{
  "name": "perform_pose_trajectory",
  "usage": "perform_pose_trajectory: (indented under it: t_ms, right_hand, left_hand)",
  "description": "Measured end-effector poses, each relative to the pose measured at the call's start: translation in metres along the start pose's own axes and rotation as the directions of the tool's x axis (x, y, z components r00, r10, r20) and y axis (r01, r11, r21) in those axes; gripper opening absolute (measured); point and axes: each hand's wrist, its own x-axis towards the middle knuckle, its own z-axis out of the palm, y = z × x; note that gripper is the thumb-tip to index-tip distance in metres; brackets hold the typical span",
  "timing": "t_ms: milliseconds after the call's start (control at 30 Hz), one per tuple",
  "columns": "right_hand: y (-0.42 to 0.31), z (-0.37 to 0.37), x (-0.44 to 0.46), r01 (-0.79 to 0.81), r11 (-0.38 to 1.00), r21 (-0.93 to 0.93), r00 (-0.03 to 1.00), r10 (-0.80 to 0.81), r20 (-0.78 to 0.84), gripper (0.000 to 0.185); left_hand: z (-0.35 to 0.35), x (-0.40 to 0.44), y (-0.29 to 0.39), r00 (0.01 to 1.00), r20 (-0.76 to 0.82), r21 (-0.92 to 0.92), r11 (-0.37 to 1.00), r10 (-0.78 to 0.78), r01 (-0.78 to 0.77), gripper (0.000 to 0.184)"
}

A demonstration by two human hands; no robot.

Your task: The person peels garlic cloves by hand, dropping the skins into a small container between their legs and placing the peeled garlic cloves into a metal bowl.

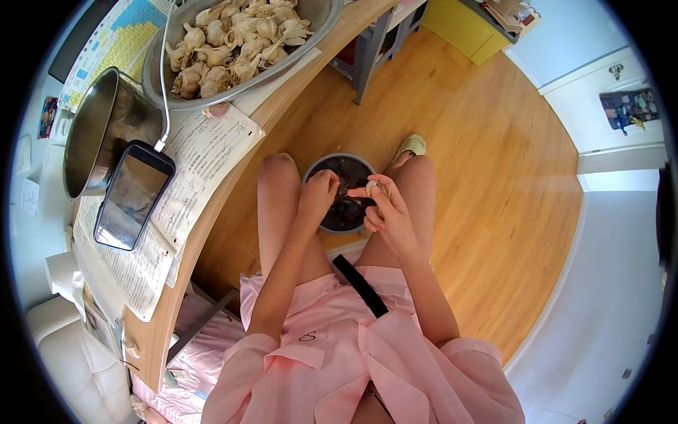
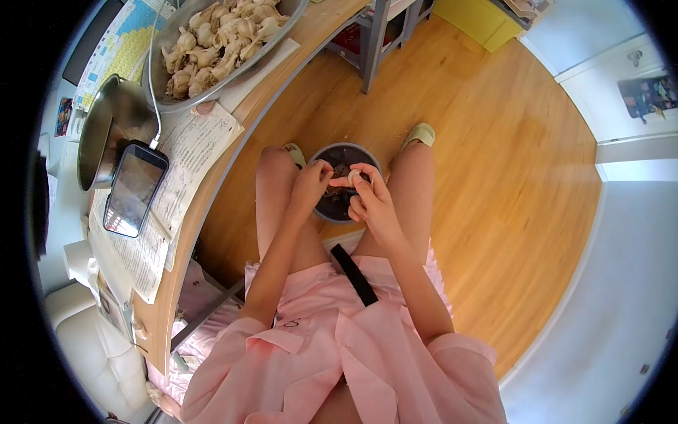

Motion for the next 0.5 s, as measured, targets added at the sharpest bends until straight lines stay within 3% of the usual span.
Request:
perform_pose_trajectory:
  t_ms: [67,167,267,500]
  right_hand:
    - [0.001,0.0,0.0,0.029,0.999,-0.015,0.999,-0.029,-0.018,0.018]
    - [0.012,-0.01,0.005,0.132,0.988,-0.08,0.991,-0.132,0.002,0.016]
    - [0.012,-0.005,0.003,0.141,0.985,-0.099,0.99,-0.142,-0.011,0.015]
    - [0.007,-0.004,0.0,0.161,0.963,-0.217,0.987,-0.15,0.064,0.012]
  left_hand:
    - [-0.019,-0.01,0.034,0.996,-0.083,-0.394,0.919,-0.026,-0.009,0.011]
    - [-0.045,-0.031,0.066,1.0,-0.003,-0.605,0.796,0.02,-0.017,0.009]
    - [-0.074,-0.042,0.107,0.985,-0.014,-0.453,0.877,0.172,-0.16,0.008]
    - [-0.071,-0.043,0.107,0.952,-0.118,-0.142,0.944,0.284,-0.299,0.009]
